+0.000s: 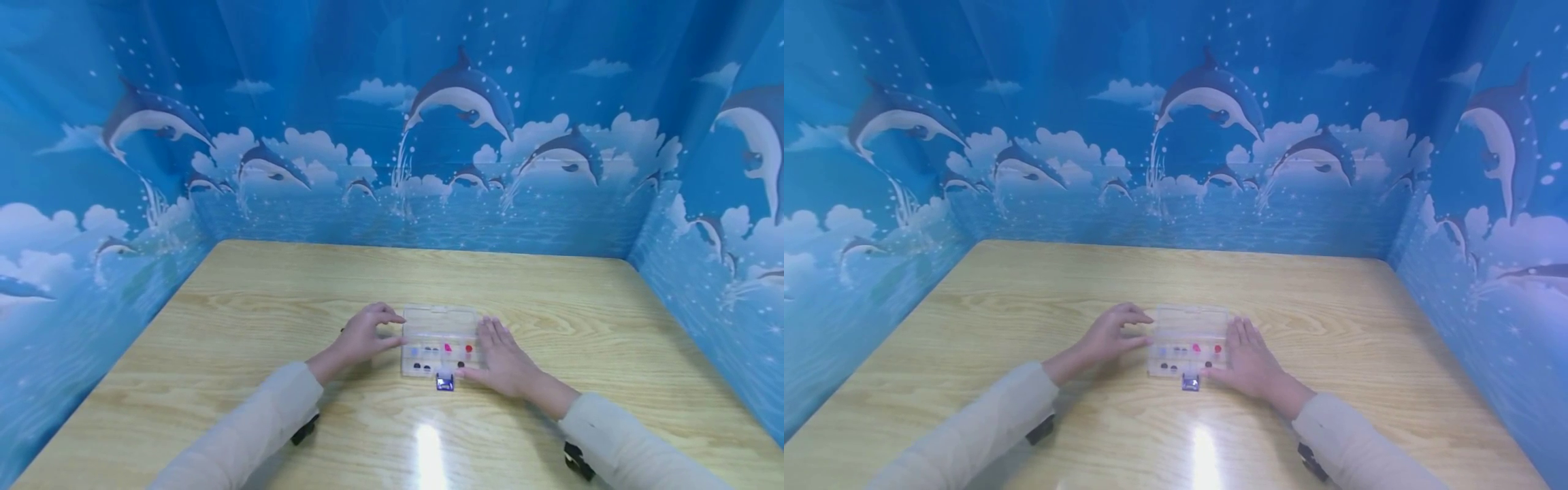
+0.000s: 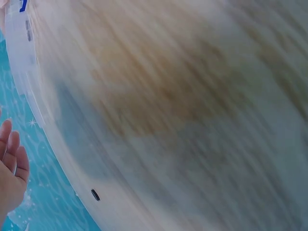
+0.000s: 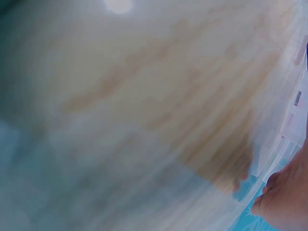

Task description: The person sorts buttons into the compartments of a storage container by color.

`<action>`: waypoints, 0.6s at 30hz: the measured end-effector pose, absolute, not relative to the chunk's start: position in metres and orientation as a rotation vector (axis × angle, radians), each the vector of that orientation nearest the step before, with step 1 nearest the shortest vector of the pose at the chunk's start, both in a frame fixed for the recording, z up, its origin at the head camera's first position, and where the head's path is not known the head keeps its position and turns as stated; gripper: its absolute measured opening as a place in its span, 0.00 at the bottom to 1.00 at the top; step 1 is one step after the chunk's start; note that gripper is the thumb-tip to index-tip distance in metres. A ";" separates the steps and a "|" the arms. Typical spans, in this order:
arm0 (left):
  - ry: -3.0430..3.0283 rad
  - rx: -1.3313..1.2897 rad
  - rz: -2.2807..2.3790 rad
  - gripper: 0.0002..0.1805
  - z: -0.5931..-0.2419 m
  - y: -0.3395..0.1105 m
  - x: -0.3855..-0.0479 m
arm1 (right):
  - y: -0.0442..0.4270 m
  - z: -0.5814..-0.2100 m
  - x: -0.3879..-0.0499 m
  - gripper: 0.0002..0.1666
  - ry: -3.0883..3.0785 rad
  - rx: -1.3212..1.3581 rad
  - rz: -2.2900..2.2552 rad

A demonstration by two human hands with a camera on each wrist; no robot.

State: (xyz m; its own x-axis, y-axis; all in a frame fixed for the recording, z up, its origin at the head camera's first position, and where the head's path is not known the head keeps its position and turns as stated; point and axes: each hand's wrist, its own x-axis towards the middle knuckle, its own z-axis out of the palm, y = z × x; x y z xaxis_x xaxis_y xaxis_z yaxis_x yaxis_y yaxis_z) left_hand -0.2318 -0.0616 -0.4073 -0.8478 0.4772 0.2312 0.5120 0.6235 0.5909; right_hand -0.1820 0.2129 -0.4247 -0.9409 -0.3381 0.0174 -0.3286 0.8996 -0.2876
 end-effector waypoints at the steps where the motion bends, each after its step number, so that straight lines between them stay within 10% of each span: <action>1: -2.781 -0.844 -1.042 0.19 -0.408 -0.063 -0.232 | 0.213 -0.425 -0.182 0.61 3.030 -0.532 -0.449; 18: -2.772 -0.810 -1.001 0.23 -0.411 -0.082 -0.234 | 0.212 -0.424 -0.182 0.61 3.029 -0.520 -0.443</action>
